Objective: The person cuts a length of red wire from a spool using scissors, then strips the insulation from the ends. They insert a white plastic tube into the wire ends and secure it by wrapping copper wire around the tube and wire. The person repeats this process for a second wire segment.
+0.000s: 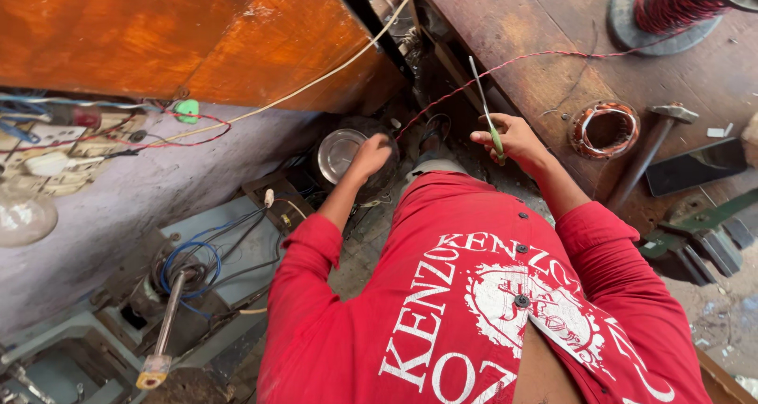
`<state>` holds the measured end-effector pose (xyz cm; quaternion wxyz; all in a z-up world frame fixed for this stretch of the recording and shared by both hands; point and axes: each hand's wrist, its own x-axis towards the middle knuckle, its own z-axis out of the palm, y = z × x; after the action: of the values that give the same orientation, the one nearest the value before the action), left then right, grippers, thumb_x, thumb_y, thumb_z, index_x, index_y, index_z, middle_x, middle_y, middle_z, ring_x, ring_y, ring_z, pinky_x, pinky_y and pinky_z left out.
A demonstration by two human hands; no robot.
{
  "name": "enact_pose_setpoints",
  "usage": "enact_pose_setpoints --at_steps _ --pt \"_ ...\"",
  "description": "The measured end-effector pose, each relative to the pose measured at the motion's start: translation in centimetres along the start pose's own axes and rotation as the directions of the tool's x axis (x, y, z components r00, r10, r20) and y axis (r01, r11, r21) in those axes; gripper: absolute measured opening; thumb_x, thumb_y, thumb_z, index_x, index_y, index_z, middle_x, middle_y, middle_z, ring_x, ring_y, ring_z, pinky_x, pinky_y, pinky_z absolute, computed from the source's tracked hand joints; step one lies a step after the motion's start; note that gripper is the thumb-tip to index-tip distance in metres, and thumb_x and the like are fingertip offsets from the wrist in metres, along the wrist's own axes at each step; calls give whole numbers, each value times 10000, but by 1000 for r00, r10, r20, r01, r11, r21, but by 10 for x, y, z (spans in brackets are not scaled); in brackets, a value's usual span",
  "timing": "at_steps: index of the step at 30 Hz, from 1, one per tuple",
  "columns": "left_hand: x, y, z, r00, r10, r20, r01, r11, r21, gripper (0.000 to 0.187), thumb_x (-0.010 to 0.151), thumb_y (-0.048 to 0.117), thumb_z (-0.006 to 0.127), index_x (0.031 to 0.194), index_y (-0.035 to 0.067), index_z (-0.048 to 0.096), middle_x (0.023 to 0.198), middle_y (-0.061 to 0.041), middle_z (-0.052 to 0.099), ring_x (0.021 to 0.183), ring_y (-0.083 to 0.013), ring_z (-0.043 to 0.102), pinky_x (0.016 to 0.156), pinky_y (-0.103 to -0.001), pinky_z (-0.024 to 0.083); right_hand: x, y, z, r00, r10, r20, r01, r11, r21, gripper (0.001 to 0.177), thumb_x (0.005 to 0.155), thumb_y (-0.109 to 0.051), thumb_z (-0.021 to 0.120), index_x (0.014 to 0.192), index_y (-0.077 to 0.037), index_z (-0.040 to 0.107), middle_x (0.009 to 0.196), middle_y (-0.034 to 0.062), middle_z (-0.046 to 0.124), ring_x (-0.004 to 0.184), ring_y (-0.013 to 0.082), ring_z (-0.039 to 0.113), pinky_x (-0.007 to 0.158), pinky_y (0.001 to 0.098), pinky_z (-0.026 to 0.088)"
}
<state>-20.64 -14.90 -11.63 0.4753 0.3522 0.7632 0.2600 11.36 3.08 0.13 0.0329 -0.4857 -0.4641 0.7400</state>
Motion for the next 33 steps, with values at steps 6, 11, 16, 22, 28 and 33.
enact_pose_setpoints --at_steps 6,11,16,22,28,33 --pt "84 75 55 874 479 -85 -480 877 10 533 858 239 770 1342 56 641 1362 -152 671 1284 -284 627 1088 -381 484 -12 -16 1 999 -21 -31 18 998 -65 783 756 -310 876 1422 -18 589 733 35 596 553 119 564 454 279 425" --pt "120 135 97 895 383 228 -246 850 -465 422 893 226 772 1260 45 668 1223 -110 707 1156 -192 644 996 -341 501 -22 -19 -2 997 -43 -68 40 998 -47 789 763 -295 874 1432 -11 567 721 45 604 538 125 564 449 282 421" --pt "118 157 99 871 408 275 -156 758 -633 228 971 209 754 1075 6 743 880 -48 746 781 -118 692 738 -276 572 -25 -16 -4 993 -26 -117 28 1000 9 755 782 -282 861 1430 -31 565 717 40 597 529 121 556 449 280 418" --pt "114 179 78 888 277 366 -39 840 -541 250 956 235 725 1082 24 766 777 -7 692 516 -53 540 458 -215 417 -22 -16 -6 999 -28 -34 31 997 74 701 829 -302 810 1429 -51 548 734 40 606 556 130 581 468 282 453" --pt "113 181 66 873 307 378 -114 884 -454 207 937 195 757 1041 17 777 740 -27 700 506 -62 540 455 -227 423 -7 -22 1 999 -35 4 35 999 39 716 841 -342 801 1447 -67 537 750 32 608 595 124 595 496 278 467" --pt "106 179 60 886 331 325 -186 896 -403 162 915 147 754 981 1 778 709 -21 687 479 -67 551 433 -236 434 -1 -25 8 998 -60 12 60 998 -12 757 833 -353 808 1481 -77 532 747 30 607 590 118 598 501 272 470"
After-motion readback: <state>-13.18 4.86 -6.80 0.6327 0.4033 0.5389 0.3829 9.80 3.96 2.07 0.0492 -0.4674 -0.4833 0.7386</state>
